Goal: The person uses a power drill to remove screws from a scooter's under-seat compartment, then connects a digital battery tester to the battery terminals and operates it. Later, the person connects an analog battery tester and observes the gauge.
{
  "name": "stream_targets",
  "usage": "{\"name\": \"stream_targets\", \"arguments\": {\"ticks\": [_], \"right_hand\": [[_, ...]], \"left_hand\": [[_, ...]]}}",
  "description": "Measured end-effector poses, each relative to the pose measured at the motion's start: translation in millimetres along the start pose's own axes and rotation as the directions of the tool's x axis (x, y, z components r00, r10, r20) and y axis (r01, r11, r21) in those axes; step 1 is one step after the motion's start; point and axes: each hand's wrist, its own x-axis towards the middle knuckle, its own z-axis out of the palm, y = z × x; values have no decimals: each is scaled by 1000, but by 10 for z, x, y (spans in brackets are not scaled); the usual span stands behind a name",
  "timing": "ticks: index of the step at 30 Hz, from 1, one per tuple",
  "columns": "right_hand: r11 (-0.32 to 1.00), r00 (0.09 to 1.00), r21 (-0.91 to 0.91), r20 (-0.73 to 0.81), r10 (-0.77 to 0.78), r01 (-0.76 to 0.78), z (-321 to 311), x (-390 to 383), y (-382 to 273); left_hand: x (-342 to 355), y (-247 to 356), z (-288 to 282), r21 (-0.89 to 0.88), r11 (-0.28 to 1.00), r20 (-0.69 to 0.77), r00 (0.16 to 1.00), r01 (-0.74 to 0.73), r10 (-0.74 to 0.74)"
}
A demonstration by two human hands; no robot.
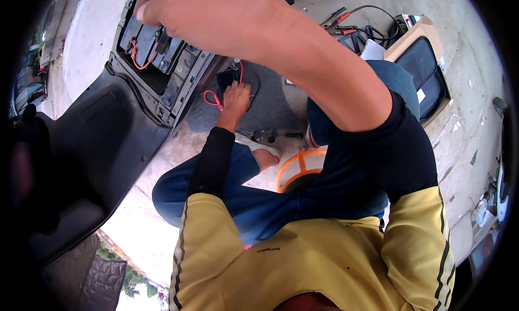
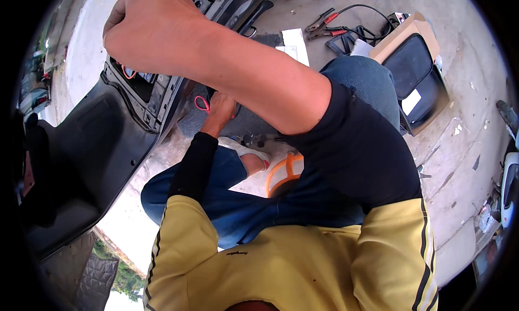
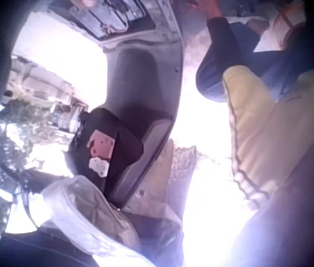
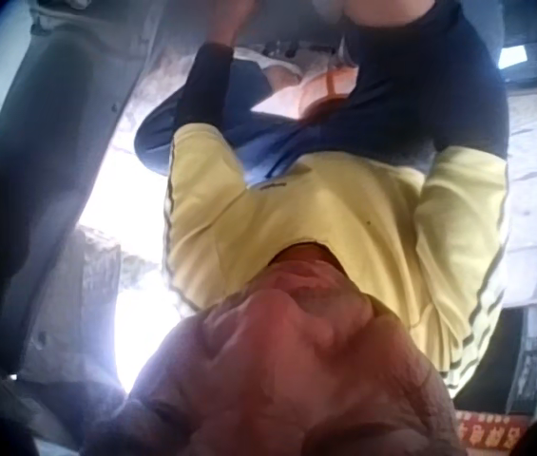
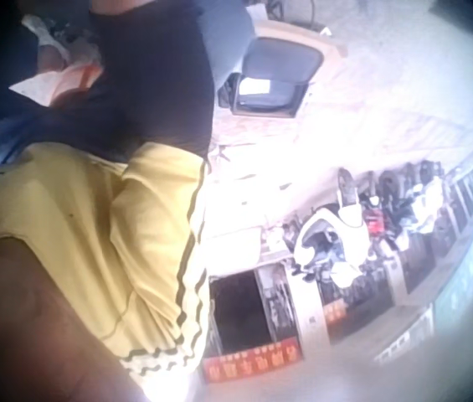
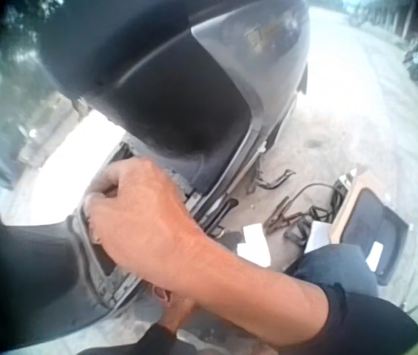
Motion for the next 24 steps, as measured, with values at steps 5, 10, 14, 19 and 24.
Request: {"name": "stream_targets", "arguments": {"ticks": [5,10,14,19,24], "right_hand": [[973,997,-225,-63,41,-54,138,10,-87],[989,987,-48,-88,132,-137,-13,199,141],[977,980,99,-35,194,-189,-36,271,173],[963,980,193,-30,195,-186,-59,335,115],[933,974,293,-21,226,-210,-31,340,76]], "left_hand": [[-70,73,411,136,989,-198,976,-58,85],[-23,205,244,203,977,-115,989,-66,91],[-85,286,70,140,990,-71,997,-9,19],[-174,478,-306,-117,953,-178,950,-279,256],[-438,593,-1750,-474,790,-285,917,-389,280]]}}
